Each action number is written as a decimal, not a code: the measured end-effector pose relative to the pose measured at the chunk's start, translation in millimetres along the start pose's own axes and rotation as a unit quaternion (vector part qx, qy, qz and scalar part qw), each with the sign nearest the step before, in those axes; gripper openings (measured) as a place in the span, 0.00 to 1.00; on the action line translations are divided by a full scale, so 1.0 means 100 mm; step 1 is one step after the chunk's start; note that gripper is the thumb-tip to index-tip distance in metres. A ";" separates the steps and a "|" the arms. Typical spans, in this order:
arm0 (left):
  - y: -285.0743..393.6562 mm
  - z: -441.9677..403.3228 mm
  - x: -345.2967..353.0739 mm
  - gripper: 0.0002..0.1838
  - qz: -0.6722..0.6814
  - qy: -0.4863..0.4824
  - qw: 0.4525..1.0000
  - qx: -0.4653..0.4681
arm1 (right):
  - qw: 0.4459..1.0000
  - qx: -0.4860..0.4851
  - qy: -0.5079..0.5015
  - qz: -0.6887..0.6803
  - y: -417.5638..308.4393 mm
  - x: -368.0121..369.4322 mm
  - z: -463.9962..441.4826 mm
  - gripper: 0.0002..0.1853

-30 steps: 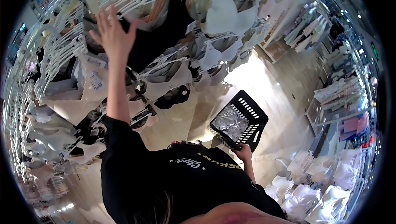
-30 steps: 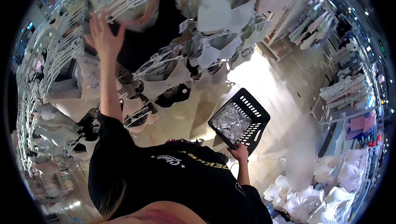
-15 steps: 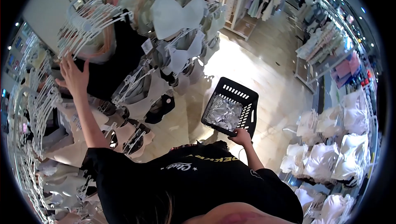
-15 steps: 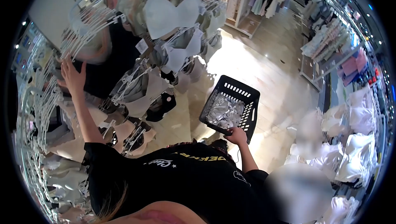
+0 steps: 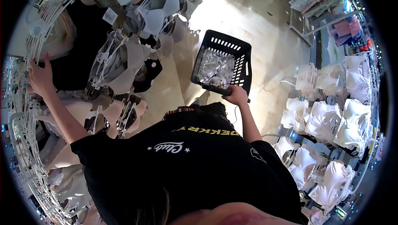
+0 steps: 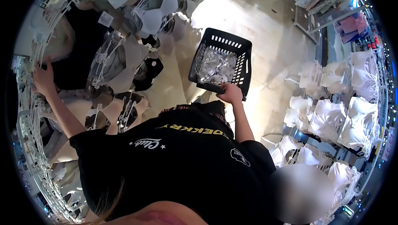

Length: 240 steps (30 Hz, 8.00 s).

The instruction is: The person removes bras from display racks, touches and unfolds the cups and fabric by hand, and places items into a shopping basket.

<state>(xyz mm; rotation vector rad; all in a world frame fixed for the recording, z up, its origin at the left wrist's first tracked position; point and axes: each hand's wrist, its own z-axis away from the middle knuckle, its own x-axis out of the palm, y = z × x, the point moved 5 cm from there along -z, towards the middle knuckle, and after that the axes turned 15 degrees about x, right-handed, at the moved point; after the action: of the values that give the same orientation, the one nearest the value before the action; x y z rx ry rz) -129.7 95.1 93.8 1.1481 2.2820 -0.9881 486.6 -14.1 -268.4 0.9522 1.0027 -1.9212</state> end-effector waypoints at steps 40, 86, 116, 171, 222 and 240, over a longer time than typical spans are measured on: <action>0.05 0.41 -1.12 0.08 0.269 0.233 0.933 0.049 | 0.999 -0.032 0.011 0.005 -0.17 0.14 -0.02 0.22; -1.03 4.19 -2.42 0.20 0.392 -0.017 0.916 -0.082 | 0.985 -0.083 -0.147 -0.033 0.36 2.12 2.47 0.19; -4.74 6.48 -1.40 0.47 0.172 0.015 0.947 -0.270 | 0.998 -0.046 0.021 -0.028 -0.18 3.49 4.34 0.18; -3.41 6.33 -2.03 0.42 0.641 -0.090 0.762 0.031 | 0.931 0.043 0.357 0.064 -0.55 3.09 5.65 0.11; -4.71 6.00 -1.83 0.45 0.039 0.289 0.948 -0.129 | 0.944 0.028 0.329 0.019 -0.37 2.97 5.53 0.16; -2.42 6.05 -1.45 0.29 0.614 -0.031 0.789 -0.012 | 0.919 -0.008 0.391 0.050 -0.33 2.95 5.39 0.17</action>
<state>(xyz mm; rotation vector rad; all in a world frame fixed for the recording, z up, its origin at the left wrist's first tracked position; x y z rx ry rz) -220.2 -530.4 -122.3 2.0491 0.9835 -0.4007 187.4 -551.2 -287.4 1.7922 1.3598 -1.4353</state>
